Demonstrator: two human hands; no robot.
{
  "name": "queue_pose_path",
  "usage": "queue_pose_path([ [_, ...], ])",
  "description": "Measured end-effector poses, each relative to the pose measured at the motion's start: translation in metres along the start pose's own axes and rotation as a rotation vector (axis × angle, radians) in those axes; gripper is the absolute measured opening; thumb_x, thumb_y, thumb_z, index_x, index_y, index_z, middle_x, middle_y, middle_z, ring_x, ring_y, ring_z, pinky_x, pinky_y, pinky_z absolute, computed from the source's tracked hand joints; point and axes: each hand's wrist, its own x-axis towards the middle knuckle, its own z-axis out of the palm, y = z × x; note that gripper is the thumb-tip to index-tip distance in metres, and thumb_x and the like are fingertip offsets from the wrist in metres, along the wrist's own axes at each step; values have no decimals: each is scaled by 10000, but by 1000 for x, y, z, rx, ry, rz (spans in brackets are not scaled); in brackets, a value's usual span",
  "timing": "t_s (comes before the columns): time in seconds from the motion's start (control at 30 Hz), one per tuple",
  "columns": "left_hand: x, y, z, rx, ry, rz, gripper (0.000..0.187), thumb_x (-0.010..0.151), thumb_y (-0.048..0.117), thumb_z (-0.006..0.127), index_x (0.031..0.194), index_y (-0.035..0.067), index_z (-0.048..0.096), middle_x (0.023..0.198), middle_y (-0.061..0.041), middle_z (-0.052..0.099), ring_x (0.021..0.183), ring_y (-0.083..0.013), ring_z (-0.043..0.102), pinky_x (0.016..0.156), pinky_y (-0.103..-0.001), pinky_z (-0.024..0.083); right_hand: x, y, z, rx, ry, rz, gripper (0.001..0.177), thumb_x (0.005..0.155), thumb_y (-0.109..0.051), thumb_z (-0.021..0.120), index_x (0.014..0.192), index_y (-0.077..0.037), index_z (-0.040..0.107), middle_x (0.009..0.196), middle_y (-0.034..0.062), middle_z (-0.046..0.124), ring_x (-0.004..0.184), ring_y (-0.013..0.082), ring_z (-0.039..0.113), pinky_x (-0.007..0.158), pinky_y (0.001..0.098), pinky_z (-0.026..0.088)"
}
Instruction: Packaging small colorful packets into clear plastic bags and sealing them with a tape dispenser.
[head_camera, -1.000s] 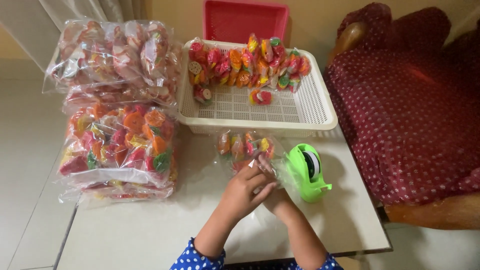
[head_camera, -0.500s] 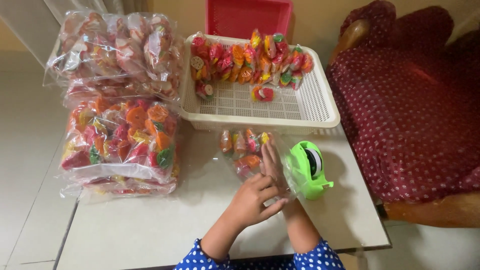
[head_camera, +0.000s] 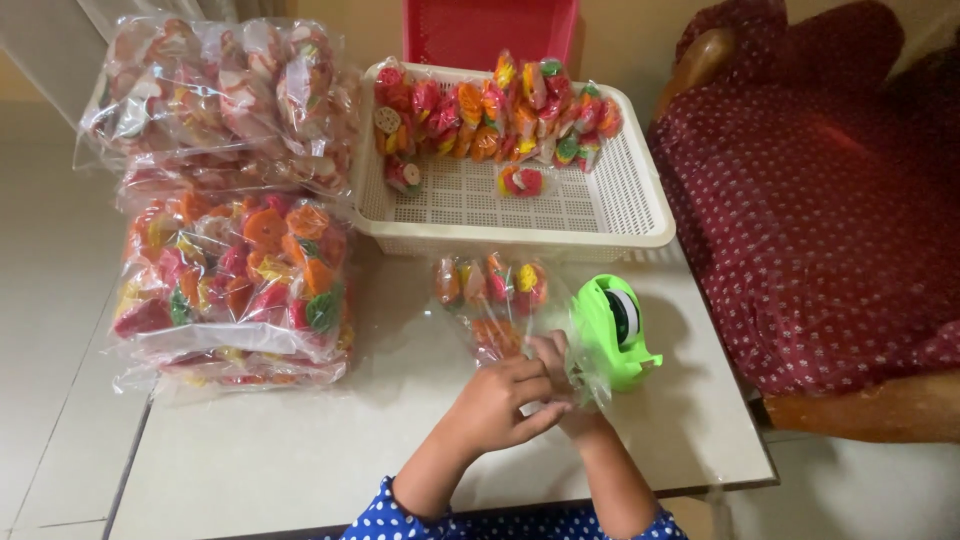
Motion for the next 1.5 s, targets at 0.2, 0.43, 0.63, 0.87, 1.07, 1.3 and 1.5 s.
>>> queue_pose_path([
  [0.2, 9, 19, -8, -137, -78, 48, 172, 968, 212, 655, 892, 73, 722, 776, -62, 636, 720, -272, 636, 628, -388, 470, -16, -3, 33, 657, -79, 355, 604, 952, -547, 460, 1385, -132, 532, 1303, 84, 432, 1234, 239, 503, 1118, 480, 374],
  [0.43, 17, -3, -10, -51, -35, 3, 440, 987, 465, 574, 957, 41, 690, 875, -104, 628, 732, -272, 604, 689, -393, 482, -16, -7, 27, 431, 18, 430, 544, 907, -459, 572, 1356, -155, 520, 1271, 97, 517, 1143, 287, 594, 994, 495, 476],
  [0.63, 46, -59, 2, 166, 89, -172, 119, 934, 239, 646, 983, 142, 695, 907, -87, 631, 827, -348, 648, 738, -438, 536, -16, -8, 13, 192, 124, 510, 532, 862, -370, 684, 1326, -178, 508, 1240, 112, 601, 1051, 337, 683, 870, 513, 579],
  [0.87, 58, -119, 58, 580, -260, -196, 318, 910, 258, 492, 1151, 240, 698, 1188, 36, 649, 1166, -235, 558, 900, -436, 418, -7, -10, -1, 222, 205, 550, 666, 794, -91, 727, 1392, -129, 437, 1302, 96, 453, 1266, 350, 565, 1025, 474, 547],
  [1.07, 55, -129, 68, 716, -399, -277, 300, 940, 391, 466, 1138, 278, 661, 1190, 53, 612, 1165, -213, 524, 970, -496, 345, 4, -6, 5, 249, 156, 690, 855, 803, -8, 726, 1537, -100, 297, 1401, 187, 338, 1370, 439, 449, 1155, 509, 439],
  [1.3, 43, -124, 62, 596, -246, -245, 213, 965, 375, 524, 1103, 269, 648, 1207, 58, 596, 1174, -222, 609, 968, -490, 394, 10, -12, -6, 21, 250, 517, 423, 813, -157, 793, 1182, -137, 587, 1185, 81, 399, 1195, 330, 493, 962, 408, 513],
  [1.5, 47, -99, 43, 469, -222, -218, 297, 922, 397, 587, 1173, 250, 649, 1340, 19, 521, 1291, -287, 515, 1009, -519, 407, 7, 8, 35, 346, 198, 699, 655, 844, -86, 685, 1441, -111, 415, 1253, 217, 596, 1190, 419, 583, 982, 512, 513],
])
